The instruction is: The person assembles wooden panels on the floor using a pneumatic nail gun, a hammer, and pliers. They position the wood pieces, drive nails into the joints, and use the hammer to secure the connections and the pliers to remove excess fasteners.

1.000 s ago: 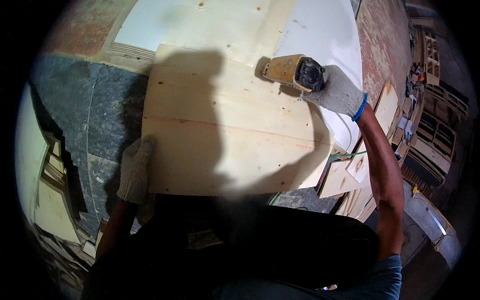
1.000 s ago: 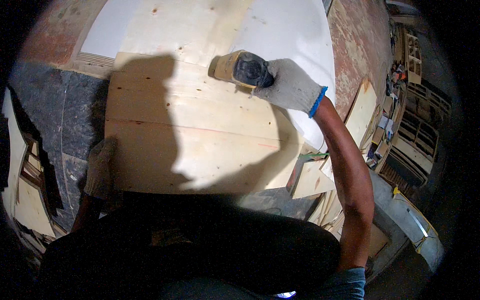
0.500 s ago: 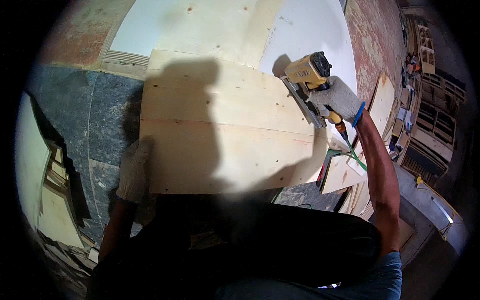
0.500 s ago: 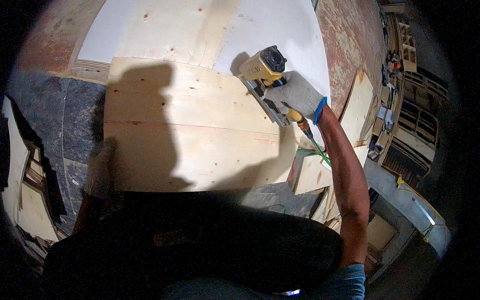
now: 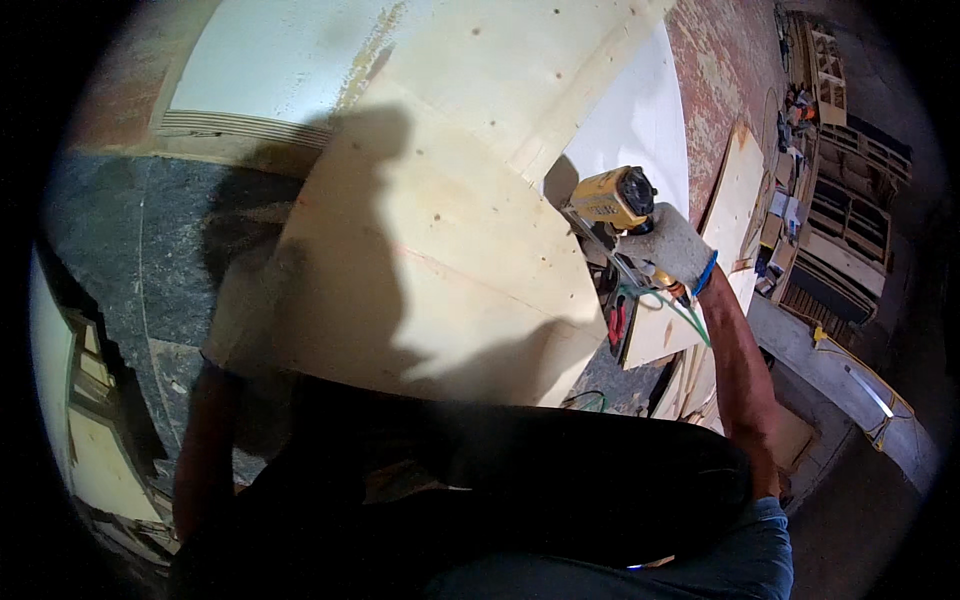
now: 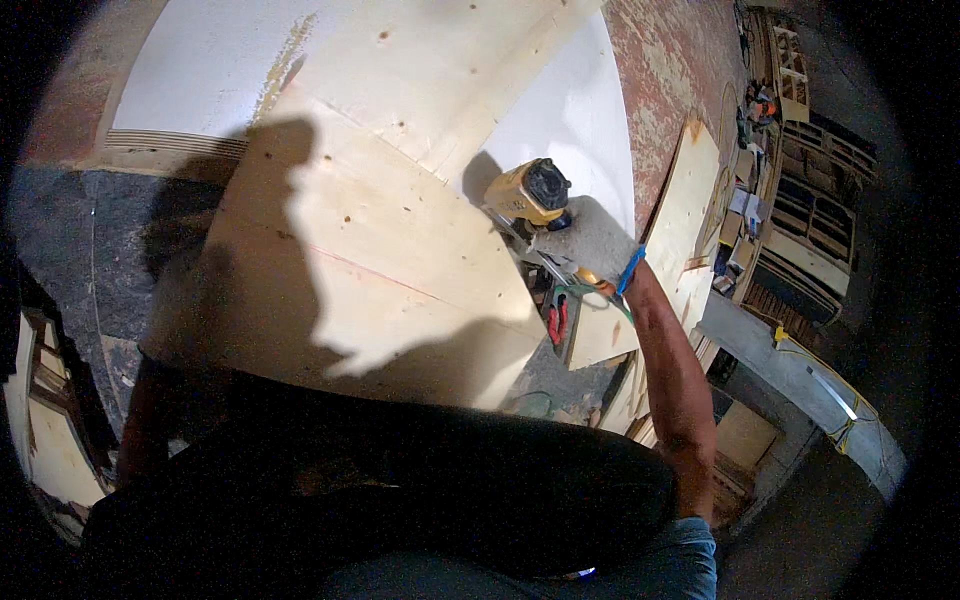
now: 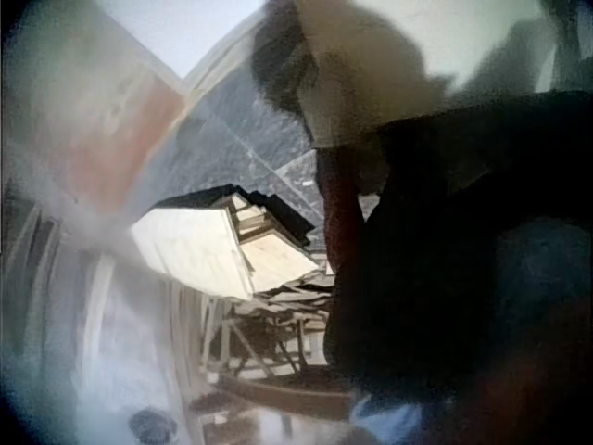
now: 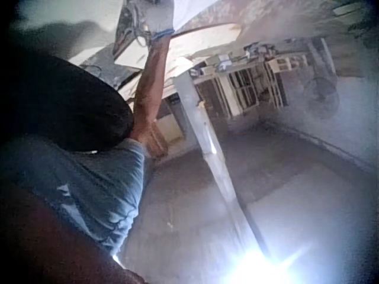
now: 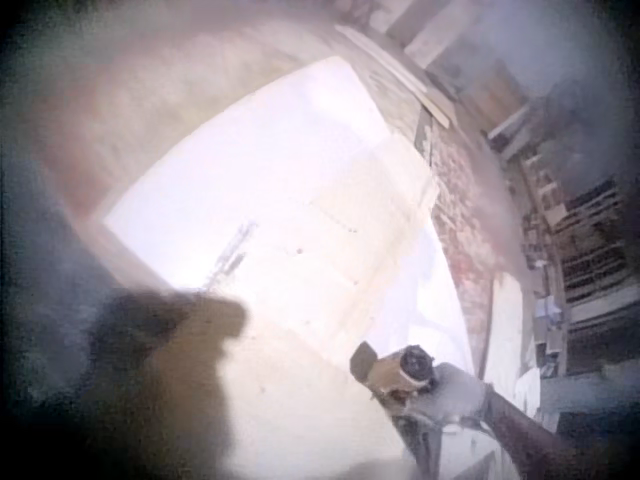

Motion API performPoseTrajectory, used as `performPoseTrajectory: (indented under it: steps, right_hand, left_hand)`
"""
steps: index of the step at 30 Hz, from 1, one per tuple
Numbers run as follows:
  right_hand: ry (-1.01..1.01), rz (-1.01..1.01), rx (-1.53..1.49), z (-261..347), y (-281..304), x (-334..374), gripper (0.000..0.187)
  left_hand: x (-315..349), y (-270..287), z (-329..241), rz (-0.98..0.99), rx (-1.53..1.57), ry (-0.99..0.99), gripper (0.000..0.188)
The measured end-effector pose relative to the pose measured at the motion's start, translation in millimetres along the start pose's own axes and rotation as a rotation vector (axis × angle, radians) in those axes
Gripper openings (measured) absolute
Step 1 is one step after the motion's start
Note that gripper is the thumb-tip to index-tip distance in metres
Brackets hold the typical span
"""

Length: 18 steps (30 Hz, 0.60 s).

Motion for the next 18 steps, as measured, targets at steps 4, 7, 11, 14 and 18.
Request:
performPoseTrajectory:
  steps: [4,7,11,14,18]
  right_hand:
    - [0.069,-0.131,-0.185,29.1,-6.9,20.9,0.034]
    - [0.051,-0.145,-0.007,48.8,-6.1,24.4,0.036]
    - [0.115,-0.179,0.020,38.6,-12.0,5.4,0.034]
    - [0.098,-0.141,0.020,35.2,-13.0,-5.0,0.036]
    - [0.079,-0.095,0.067,49.0,-10.2,-8.0,0.036]
  left_hand:
    - [-10.2,4.1,-34.3,-0.037,0.078,0.021,0.059]
    - [-34.5,0.9,-19.7,0.086,0.060,-0.043,0.062]
    - [-30.0,4.6,-16.3,0.080,0.063,-0.071,0.064]
    - [-29.2,8.1,-18.5,0.081,0.039,-0.085,0.065]
    - [-31.3,7.2,-15.8,0.088,0.041,-0.088,0.067]
Point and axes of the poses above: each hand's wrist, its own x-axis away from the middle knuckle, its own y-axis out of the back of the hand, z = x × y, the point moved 2 cm from there along -x, towards the middle knuckle, and after that the axes turned 6 degrees about x, right-handed, at the moved point
